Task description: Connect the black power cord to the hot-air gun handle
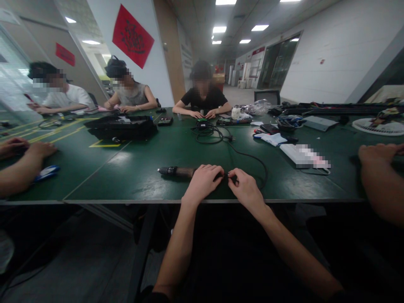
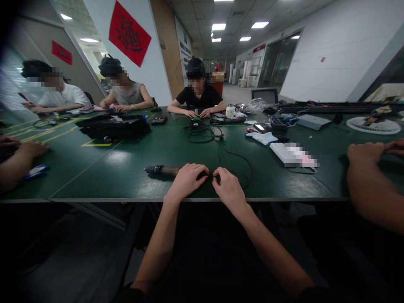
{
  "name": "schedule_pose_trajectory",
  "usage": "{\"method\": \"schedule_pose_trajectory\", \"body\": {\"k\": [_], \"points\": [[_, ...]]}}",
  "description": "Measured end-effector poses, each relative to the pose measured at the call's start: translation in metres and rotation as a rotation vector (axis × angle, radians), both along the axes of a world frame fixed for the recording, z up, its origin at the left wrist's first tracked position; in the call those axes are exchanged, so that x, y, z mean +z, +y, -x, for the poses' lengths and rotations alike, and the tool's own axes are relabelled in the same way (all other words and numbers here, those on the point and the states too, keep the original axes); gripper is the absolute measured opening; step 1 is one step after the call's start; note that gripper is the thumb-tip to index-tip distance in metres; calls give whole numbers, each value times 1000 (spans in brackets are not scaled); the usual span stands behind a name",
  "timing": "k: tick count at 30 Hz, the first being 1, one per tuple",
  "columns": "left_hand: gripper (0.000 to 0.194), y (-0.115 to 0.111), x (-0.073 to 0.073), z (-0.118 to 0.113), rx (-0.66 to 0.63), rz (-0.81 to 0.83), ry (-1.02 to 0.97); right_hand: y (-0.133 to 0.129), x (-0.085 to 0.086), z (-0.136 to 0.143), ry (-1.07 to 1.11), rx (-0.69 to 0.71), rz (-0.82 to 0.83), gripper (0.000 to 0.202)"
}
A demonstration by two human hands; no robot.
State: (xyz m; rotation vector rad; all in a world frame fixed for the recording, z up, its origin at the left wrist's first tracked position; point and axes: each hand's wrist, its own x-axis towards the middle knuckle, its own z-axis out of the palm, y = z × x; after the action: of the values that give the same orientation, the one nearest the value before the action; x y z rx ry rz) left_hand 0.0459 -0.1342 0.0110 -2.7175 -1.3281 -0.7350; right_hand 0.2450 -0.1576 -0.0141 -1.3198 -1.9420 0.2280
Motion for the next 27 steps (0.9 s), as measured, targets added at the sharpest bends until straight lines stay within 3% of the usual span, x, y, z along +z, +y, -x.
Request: {"method": "schedule_pose_trajectory", "body": {"k": [3,7,12,17,22,27], "points": [[12,1,-1,0,29,-12,-4,0,0,0,-5,-2,-8,12],[14,1,-1,1,-35,-3,-3,0,1,0,-7,4,-6,11],[12,1,-2,-1,60,-13,6,0,1,0,-7,4,-18,12],[13,1,-2,0,-18,-4,6,0,0,0,3,2,0,12],[11,2,-3,-1,53,-30,3,0,0,0,0,9,0,13],[11,0,-2,-1,-5,-18,-3,0,0,0,-13,-5,-7,12]]}}
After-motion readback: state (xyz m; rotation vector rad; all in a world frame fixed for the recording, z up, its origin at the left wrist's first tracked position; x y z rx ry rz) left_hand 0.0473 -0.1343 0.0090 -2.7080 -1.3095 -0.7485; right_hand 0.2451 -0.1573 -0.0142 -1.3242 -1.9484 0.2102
